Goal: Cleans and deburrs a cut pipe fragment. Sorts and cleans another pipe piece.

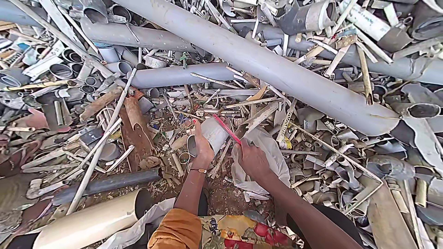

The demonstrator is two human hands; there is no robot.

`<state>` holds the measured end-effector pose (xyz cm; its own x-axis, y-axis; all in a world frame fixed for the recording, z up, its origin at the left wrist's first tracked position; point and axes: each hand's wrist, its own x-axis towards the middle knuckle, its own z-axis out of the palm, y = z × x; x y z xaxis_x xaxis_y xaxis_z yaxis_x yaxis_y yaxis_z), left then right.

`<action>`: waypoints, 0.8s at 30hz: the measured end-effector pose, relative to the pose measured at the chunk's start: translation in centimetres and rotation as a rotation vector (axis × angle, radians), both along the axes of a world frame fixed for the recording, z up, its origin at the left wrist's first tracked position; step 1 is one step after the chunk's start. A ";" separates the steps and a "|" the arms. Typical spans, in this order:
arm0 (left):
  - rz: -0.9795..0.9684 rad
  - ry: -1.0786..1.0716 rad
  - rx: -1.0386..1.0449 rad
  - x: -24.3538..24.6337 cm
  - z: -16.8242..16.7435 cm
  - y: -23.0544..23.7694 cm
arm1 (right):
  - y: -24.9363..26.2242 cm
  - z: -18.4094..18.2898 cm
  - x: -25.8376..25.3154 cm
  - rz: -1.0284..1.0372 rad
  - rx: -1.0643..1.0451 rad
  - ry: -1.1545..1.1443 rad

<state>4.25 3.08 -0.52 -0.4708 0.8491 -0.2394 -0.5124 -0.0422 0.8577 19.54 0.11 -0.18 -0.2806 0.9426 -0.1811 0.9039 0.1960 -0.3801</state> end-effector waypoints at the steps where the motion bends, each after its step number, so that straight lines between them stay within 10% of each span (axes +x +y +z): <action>1: -0.011 0.013 0.001 0.0 0.2 0.0 | -0.7 0.1 -0.1 0.043 0.043 0.012; 16: -0.150 -0.010 -0.037 -0.6 0.9 -1.4 | 0.1 0.8 1.8 -0.071 0.001 0.045; 24: -0.579 -0.029 0.036 0.0 -0.1 -1.7 | 2.3 -1.1 4.6 -0.400 -0.012 0.994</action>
